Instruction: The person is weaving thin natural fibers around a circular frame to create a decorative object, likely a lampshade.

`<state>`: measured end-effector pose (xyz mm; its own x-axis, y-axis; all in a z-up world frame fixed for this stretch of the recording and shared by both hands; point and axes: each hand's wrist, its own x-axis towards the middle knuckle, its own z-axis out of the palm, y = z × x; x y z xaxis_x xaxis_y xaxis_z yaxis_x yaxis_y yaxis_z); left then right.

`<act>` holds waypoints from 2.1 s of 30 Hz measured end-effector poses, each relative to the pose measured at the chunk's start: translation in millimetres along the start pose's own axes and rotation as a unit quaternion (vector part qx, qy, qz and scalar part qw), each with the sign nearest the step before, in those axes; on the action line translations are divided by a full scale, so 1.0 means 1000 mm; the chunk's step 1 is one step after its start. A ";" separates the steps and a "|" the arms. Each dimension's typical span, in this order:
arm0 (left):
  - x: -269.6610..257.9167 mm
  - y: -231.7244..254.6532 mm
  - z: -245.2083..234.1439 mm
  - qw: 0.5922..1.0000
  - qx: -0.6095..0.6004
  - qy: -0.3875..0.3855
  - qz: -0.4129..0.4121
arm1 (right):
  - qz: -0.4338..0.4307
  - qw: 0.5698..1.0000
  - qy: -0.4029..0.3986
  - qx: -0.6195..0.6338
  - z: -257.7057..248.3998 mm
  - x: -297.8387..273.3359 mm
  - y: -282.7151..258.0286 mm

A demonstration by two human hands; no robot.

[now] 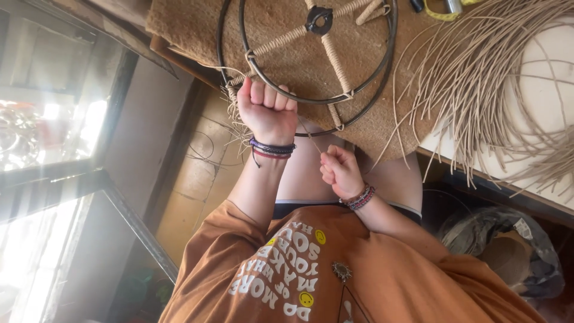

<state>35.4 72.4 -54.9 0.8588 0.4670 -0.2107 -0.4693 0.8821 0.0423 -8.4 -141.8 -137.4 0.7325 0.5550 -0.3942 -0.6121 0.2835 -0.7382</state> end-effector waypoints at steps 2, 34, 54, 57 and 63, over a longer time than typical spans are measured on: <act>0.004 -0.003 0.006 1.000 0.001 -0.001 -0.005 | 0.003 1.000 0.006 0.004 0.002 0.003 0.000; -0.097 0.047 -0.108 0.793 0.508 -0.312 0.122 | -0.426 0.480 -0.098 -0.761 0.060 0.062 -0.072; -0.083 0.099 -0.044 0.322 0.926 -0.160 0.111 | -0.412 0.524 0.109 -0.737 -0.065 0.026 -0.213; -0.099 0.050 0.011 0.381 0.892 -0.202 0.135 | -0.443 0.488 0.146 -0.737 -0.051 0.040 -0.258; -0.101 -0.025 0.067 0.502 0.796 -0.337 0.042 | -0.446 0.474 0.160 -0.743 -0.062 0.042 -0.278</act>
<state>-25.6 7.8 30.9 0.9759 -0.0513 0.2120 -0.2116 -0.4592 0.8627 210.8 -246.0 17.0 0.6560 0.5184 0.5486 0.6934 -0.7010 -0.1668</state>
